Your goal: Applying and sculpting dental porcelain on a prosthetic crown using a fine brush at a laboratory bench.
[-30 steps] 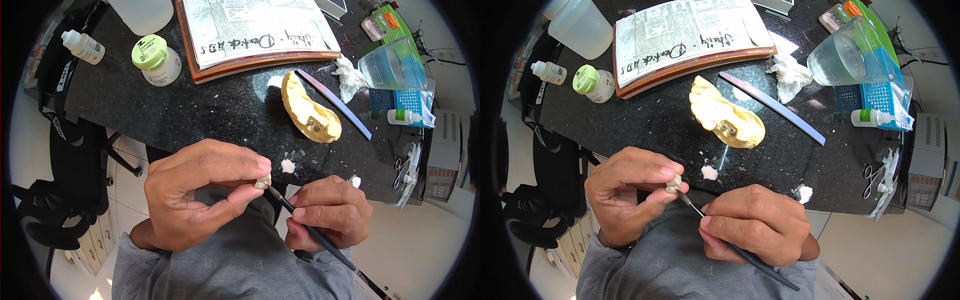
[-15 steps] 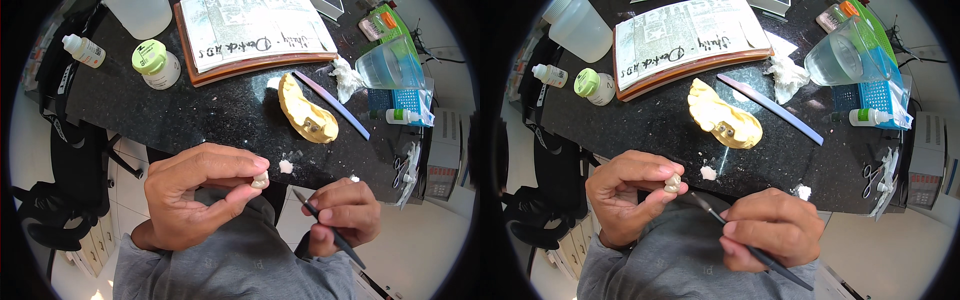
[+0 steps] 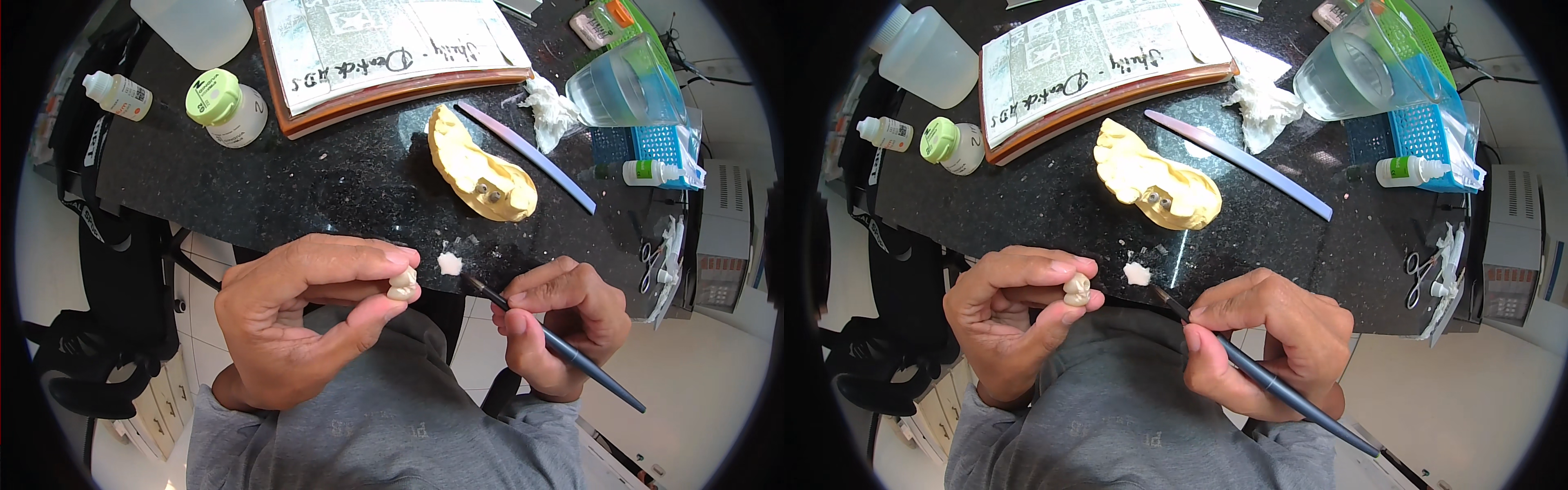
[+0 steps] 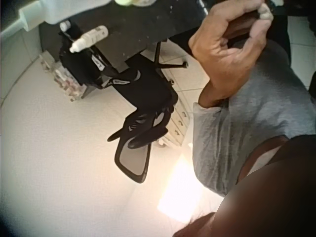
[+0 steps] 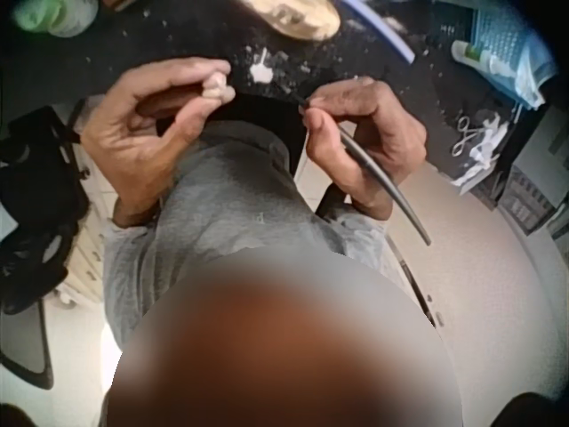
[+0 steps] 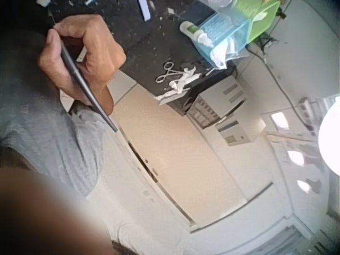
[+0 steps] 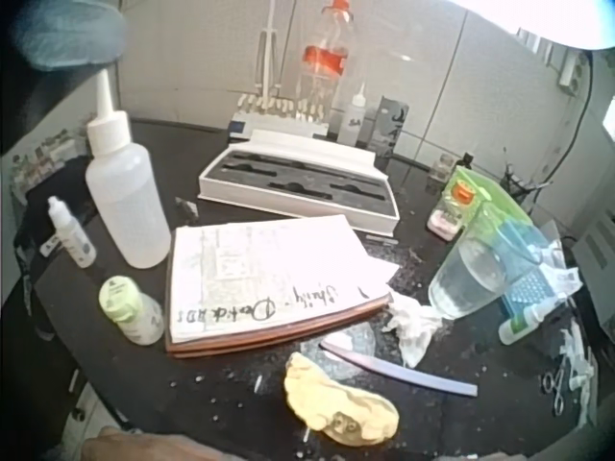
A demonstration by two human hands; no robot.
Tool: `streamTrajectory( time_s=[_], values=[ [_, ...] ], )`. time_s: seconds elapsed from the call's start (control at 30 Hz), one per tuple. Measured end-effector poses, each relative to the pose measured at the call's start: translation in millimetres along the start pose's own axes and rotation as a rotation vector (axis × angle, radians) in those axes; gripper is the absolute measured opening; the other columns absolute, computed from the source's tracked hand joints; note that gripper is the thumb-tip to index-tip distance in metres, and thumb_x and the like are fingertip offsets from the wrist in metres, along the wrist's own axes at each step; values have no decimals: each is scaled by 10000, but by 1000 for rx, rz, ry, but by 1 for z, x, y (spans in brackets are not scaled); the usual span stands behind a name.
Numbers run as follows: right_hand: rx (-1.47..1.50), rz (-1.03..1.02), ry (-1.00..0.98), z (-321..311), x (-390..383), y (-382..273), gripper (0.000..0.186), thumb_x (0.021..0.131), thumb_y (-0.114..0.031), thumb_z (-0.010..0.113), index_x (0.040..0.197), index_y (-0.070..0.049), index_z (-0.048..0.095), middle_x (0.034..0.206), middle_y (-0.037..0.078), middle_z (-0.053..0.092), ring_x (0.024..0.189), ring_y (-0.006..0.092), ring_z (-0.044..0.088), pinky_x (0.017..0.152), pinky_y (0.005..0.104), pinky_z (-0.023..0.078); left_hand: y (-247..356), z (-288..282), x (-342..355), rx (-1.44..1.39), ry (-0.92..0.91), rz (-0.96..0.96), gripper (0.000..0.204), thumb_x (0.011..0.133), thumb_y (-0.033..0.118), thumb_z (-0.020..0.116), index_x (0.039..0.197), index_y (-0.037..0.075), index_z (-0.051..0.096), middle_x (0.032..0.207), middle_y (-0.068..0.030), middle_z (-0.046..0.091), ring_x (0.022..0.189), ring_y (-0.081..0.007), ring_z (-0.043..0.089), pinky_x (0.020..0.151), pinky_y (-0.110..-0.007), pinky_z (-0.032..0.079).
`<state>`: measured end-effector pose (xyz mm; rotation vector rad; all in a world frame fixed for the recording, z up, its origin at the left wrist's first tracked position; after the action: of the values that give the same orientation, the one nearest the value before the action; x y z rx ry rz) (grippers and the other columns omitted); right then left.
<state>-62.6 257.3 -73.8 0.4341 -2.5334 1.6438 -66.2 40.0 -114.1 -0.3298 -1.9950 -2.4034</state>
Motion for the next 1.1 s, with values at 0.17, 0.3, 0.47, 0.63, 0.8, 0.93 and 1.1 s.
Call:
streamTrajectory(
  time_s=[0.17,0.3,0.47,0.63,0.8,0.93,1.1],
  values=[
    [17,-77,-27,1,-1,-1,211,669,55,770,845,15,661,739,137,697,629,172,695,553,242,536,2,-1,1,95,-47,52,283,773,-134,711,1029,-72,607,1033,-259,668,865,-263,732,786,-318,629],
    [129,-203,-86,2,-4,-2,265,673,43,822,895,5,683,813,141,701,657,175,696,551,250,554,3,-1,1,99,-44,31,267,782,-124,718,1027,-79,623,1031,-251,670,878,-271,729,786,-335,635],
    [112,-344,-84,18,-3,2,306,669,-3,856,930,-12,695,775,104,678,651,191,687,519,260,554,2,-1,-1,80,-30,3,254,788,-105,729,1024,-86,637,1023,-242,675,893,-275,726,782,-345,638],
    [143,-395,-56,22,-5,3,293,673,-14,847,919,1,689,765,118,670,643,204,684,513,270,556,3,-1,-1,95,-29,6,259,788,-87,739,1029,-80,643,1019,-236,679,886,-271,726,771,-343,639],
    [119,-413,-55,23,-3,2,269,682,-1,836,904,4,683,750,123,670,642,197,683,506,267,555,2,0,0,87,-27,27,257,791,-90,735,1031,-81,644,1016,-237,679,883,-269,726,776,-337,637],
    [87,-412,-44,24,-2,2,257,681,13,828,892,9,682,735,128,670,632,191,677,490,257,547,3,1,0,65,-2,-18,245,791,-92,733,1021,-79,650,1012,-234,679,885,-261,723,775,-337,638],
    [82,-410,-66,22,0,-1,256,674,18,828,884,11,682,732,128,669,621,187,673,486,253,543,3,2,0,63,-2,0,238,790,-96,731,1014,-75,654,1017,-235,677,879,-263,725,773,-331,637]
  ],
)
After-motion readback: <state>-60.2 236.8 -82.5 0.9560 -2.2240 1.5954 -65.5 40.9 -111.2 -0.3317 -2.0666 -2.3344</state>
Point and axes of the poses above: each hand's wrist, its own x-axis towards the middle knuckle, its own z-axis out of the palm, y = z × x, the point moved 2 cm from there along x, towards the middle knuckle
